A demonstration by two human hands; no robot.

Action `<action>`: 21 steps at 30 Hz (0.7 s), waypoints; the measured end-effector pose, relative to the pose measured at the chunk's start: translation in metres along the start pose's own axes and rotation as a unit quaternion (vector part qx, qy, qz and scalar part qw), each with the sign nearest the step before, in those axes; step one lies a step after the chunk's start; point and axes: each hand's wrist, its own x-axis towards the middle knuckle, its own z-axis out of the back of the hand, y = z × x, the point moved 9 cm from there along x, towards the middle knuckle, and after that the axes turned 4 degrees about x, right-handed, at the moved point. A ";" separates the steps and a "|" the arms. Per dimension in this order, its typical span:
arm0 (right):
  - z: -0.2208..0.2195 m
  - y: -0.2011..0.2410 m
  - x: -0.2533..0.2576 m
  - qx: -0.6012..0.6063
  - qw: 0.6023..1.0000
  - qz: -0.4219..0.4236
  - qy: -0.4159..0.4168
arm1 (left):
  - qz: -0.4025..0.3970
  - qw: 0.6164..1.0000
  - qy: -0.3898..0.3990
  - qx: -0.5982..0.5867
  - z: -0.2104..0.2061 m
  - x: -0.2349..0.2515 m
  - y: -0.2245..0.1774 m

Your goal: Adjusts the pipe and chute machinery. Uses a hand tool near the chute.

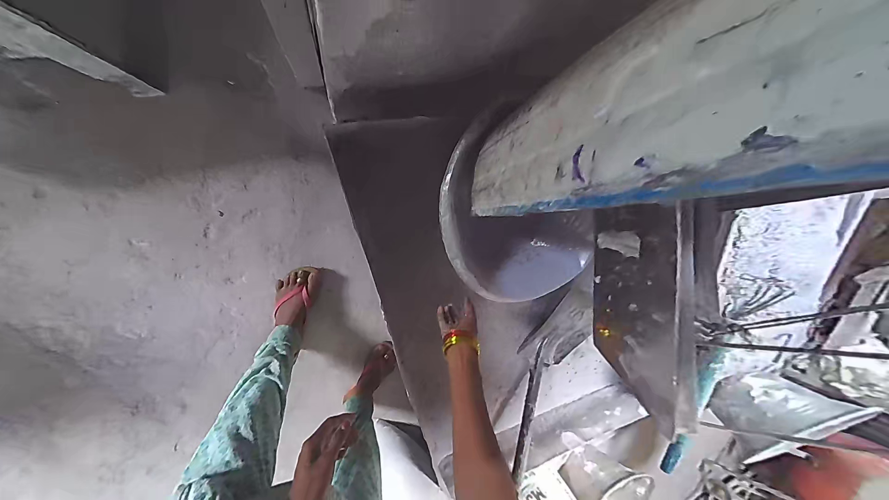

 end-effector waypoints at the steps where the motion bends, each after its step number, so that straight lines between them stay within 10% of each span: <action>1: 0.000 0.000 0.001 0.030 0.999 -0.006 0.014 | 0.005 1.000 0.003 -0.004 -0.002 0.000 0.004; 21: -0.012 0.034 0.062 0.112 0.993 0.024 0.013 | 0.013 1.000 -0.006 -0.018 -0.013 -0.007 -0.014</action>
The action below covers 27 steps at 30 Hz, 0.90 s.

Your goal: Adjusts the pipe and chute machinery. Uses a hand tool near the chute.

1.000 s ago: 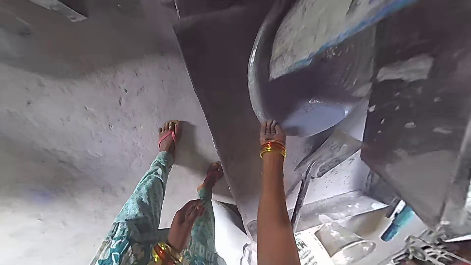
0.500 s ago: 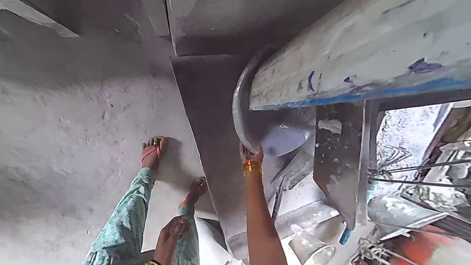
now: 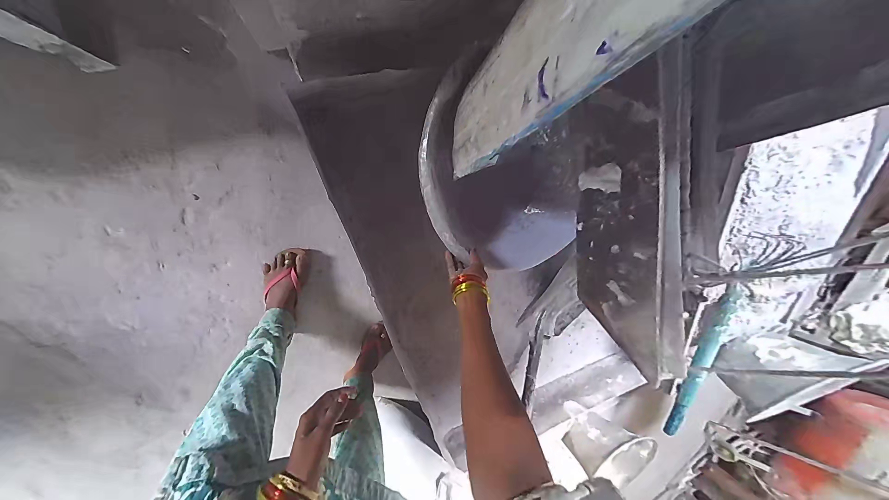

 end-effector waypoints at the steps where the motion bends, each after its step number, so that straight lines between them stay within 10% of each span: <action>1: 0.002 -0.002 -0.004 -0.005 1.000 0.002 -0.008 | -0.003 1.000 0.001 0.000 0.001 0.000 -0.001; 9: 0.004 -0.029 -0.050 -0.149 0.986 -0.057 0.049 | -0.012 1.000 0.002 -0.008 -0.003 -0.004 -0.015; 14: -0.021 0.033 -0.095 -0.517 0.816 0.217 0.140 | -0.021 1.000 0.008 -0.006 -0.002 -0.005 -0.021; 19: -0.127 0.097 -0.137 -0.605 0.645 0.442 0.151 | -0.021 1.000 0.006 -0.016 0.002 -0.006 -0.022; 27: -0.150 0.089 -0.173 -0.582 0.574 0.563 0.121 | -0.007 0.998 -0.004 -0.062 0.006 -0.006 -0.029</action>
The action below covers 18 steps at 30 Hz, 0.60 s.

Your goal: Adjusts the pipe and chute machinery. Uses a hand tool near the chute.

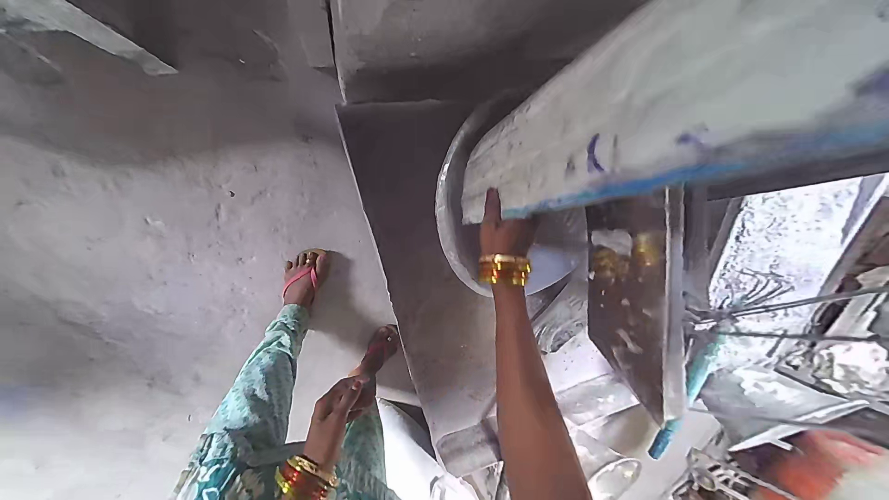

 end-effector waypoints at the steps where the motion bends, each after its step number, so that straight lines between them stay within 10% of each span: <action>1: -0.002 -0.003 -0.007 0.016 1.000 -0.009 -0.010 | 0.001 1.000 -0.001 -0.009 0.001 0.001 -0.002; 5: -0.007 -0.016 0.001 0.057 0.987 -0.147 0.033 | 0.007 0.999 -0.002 -0.032 0.000 -0.001 -0.005; 18: -0.015 -0.018 -0.013 0.106 0.978 -0.162 0.074 | 0.004 0.998 -0.010 -0.067 0.007 0.001 -0.011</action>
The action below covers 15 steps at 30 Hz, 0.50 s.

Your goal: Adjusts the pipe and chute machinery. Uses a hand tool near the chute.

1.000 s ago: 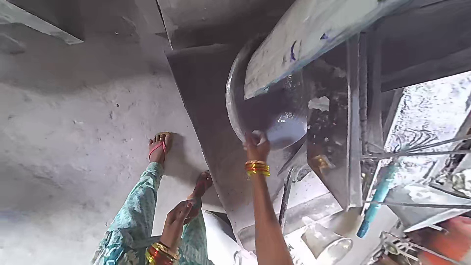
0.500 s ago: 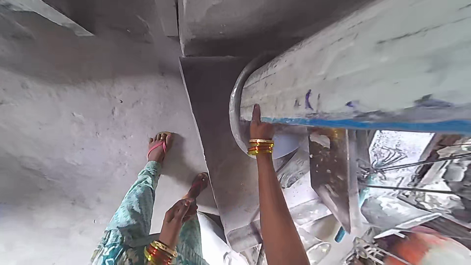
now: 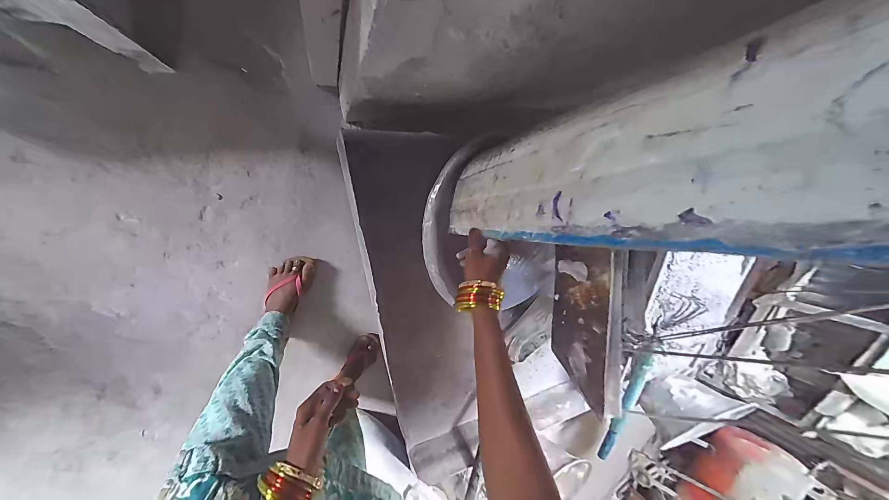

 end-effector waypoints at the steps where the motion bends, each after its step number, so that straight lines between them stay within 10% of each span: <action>1: -0.001 -0.004 -0.013 0.003 0.999 -0.008 0.039 | 0.001 1.000 -0.001 -0.002 0.001 0.000 0.001; 8: 0.007 -0.018 -0.138 0.095 0.984 0.053 0.141 | -0.006 1.000 -0.011 -0.021 0.006 0.008 0.007; 15: 0.117 -0.080 -0.197 0.207 0.977 -0.016 -0.046 | -0.014 1.000 0.021 0.000 0.005 0.011 0.012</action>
